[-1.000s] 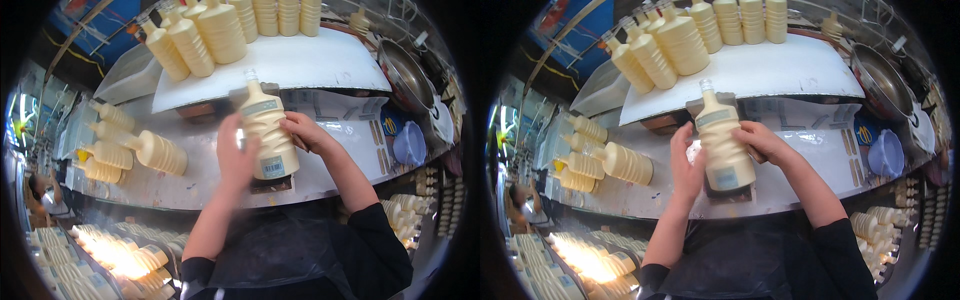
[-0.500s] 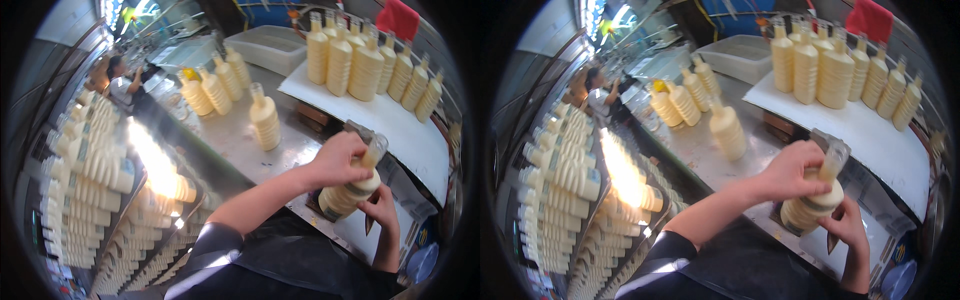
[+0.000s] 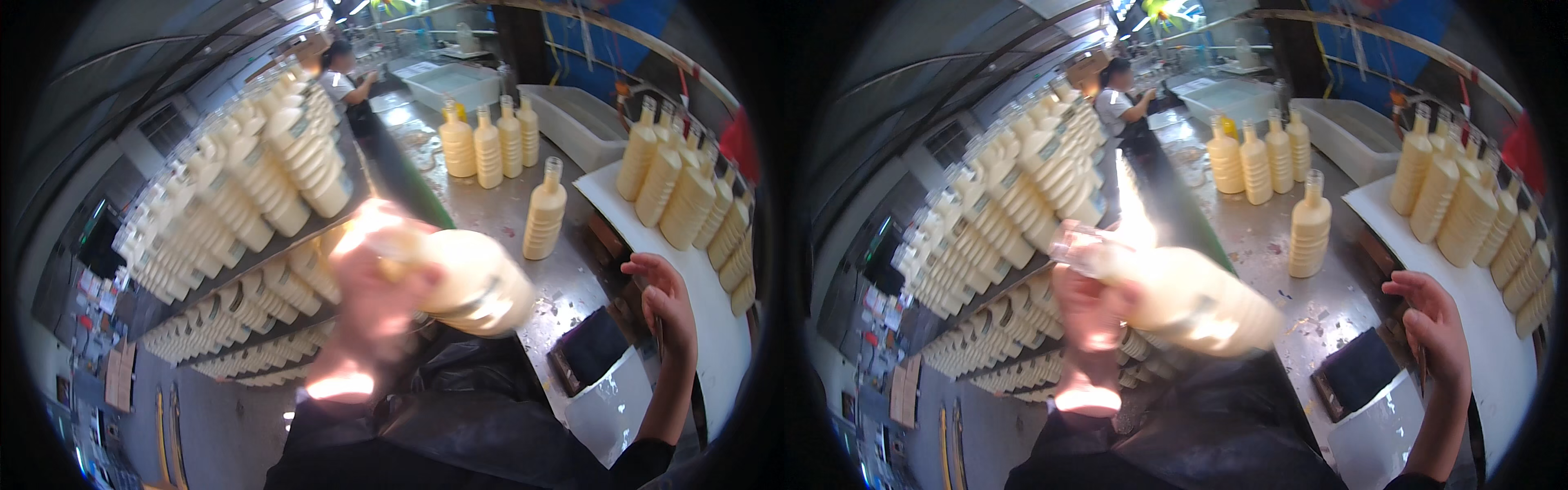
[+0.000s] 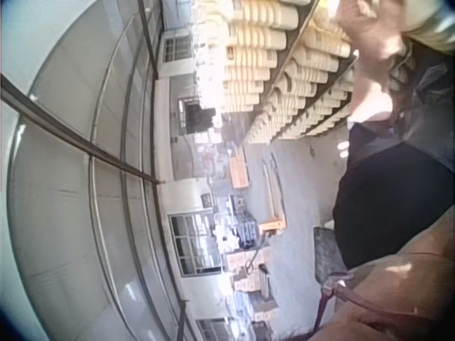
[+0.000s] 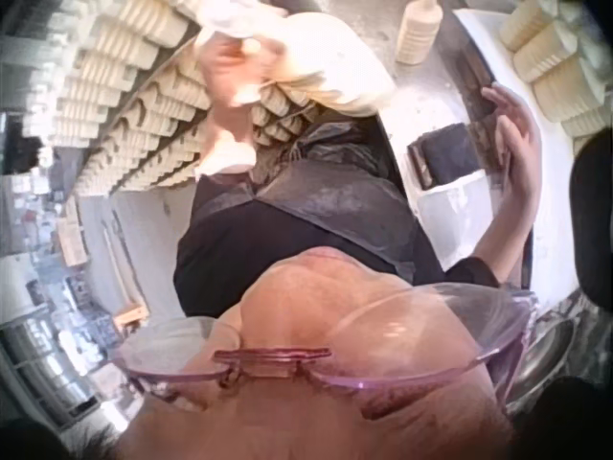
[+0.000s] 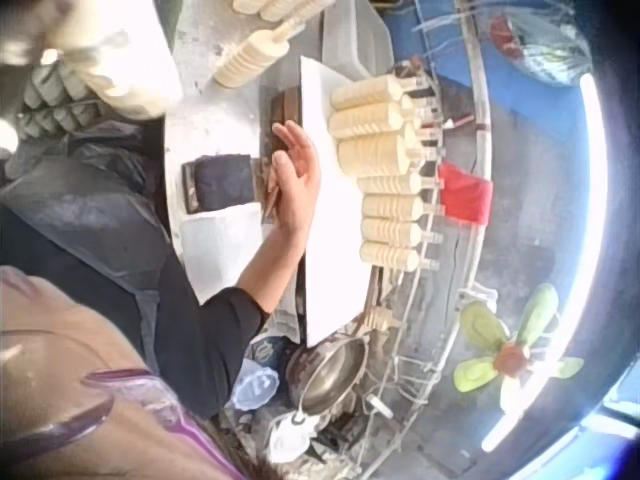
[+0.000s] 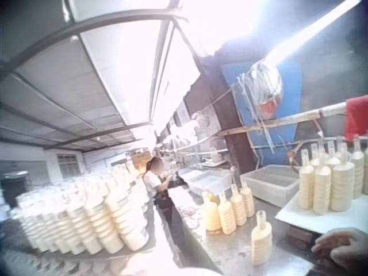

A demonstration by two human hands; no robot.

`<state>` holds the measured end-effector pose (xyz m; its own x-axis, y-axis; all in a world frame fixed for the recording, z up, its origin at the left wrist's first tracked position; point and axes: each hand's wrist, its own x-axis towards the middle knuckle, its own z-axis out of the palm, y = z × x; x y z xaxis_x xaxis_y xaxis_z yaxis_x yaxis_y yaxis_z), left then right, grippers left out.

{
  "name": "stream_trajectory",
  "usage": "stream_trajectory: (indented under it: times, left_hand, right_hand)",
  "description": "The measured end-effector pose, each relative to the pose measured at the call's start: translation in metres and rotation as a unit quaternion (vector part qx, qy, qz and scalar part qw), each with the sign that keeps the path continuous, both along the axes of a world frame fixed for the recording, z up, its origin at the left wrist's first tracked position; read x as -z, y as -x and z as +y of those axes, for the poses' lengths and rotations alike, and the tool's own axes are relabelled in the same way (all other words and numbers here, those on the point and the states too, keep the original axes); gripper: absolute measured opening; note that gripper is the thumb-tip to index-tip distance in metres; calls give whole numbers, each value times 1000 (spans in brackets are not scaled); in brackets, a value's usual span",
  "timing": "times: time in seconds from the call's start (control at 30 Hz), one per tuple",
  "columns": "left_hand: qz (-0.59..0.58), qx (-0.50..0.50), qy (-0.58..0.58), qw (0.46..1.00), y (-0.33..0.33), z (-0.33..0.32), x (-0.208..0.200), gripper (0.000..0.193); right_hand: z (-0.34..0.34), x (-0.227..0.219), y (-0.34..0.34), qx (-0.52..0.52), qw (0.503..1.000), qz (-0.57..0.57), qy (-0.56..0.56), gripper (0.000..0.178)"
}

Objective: The person applies adhesive labels to the sides of cream-colored plastic bottles. They pick up each bottle, smooth the label onto the surface, and place the labeled bottle on a nearby shelf. The process is repeated for multiple bottles.

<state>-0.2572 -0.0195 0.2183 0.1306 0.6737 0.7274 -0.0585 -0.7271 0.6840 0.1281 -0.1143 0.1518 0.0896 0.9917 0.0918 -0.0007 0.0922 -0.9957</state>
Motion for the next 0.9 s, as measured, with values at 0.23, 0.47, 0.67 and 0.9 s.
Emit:
stream_trajectory:
  times: [0.23,0.47,0.67,0.9]
  left_hand:
    - [28,-468,-76,880,209,-70,-84,30]
    - [290,-887,-17,359,372,-110,-144,51]
    - [288,-908,60,298,490,-103,-150,54]
    - [245,-916,70,311,582,-72,-148,64]
  right_hand:
    - [105,-12,31,-110,993,13,-32,58]
    - [175,-18,68,-111,993,-15,22,54]
    - [217,6,67,-70,995,-2,75,52]
    - [227,25,61,-6,989,-31,144,46]
